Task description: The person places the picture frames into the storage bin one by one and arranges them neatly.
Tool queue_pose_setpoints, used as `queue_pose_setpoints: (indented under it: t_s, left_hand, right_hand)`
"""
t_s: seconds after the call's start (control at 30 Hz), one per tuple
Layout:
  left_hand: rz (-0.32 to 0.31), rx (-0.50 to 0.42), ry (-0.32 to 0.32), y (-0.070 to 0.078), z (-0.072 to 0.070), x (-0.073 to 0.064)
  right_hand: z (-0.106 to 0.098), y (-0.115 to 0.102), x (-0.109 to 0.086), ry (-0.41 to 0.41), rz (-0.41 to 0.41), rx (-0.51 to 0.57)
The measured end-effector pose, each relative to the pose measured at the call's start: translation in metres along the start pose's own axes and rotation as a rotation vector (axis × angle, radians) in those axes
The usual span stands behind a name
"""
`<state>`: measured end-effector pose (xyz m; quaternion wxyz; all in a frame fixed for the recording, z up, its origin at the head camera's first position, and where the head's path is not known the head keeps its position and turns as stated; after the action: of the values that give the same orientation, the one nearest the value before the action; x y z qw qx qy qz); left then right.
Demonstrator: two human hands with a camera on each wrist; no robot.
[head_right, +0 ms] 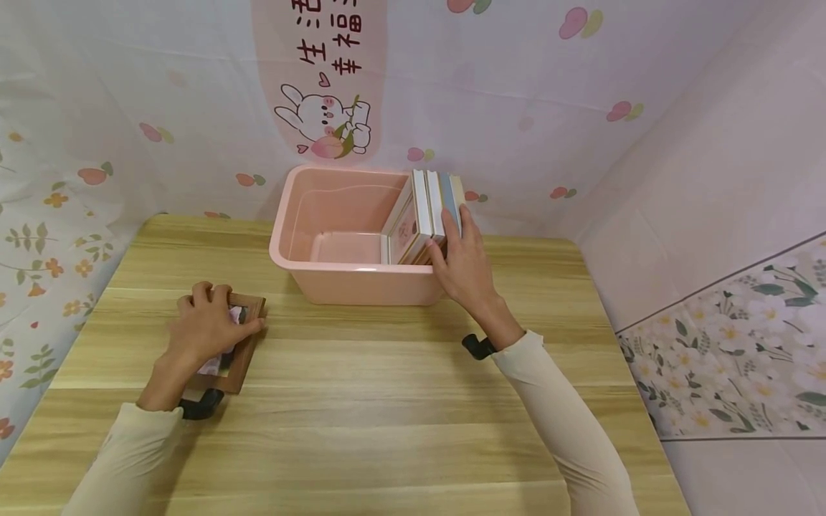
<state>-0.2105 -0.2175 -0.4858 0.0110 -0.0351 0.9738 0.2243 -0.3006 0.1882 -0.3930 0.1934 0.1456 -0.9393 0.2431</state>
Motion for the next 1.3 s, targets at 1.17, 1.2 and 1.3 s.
queue_pose_setpoints:
  t_s: [1.17, 1.2, 1.3]
  left_hand:
    - [0.399, -0.022, 0.456, 0.089, -0.122, 0.036]
    - [0.407, -0.023, 0.46, 0.092, -0.124, 0.036]
    - [0.42, -0.03, 0.467, 0.1, -0.13, 0.038]
  right_hand:
    - [0.001, 0.001, 0.001, 0.001, 0.002, -0.018]
    - [0.001, 0.001, 0.001, 0.0, 0.001, -0.018]
    - [0.001, 0.001, 0.001, 0.003, 0.0, -0.017]
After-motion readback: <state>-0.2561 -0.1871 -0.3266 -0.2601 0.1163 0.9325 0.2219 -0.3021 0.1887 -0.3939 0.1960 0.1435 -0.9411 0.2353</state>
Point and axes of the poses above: each hand's wrist, its own x-axis towards the middle knuckle, its own z-axis out of the palm, y = z × x, the point moved 4 cm from there along x, towards the middle knuckle, and after that the axes turned 5 degrees about y, right-handed, at the moved point
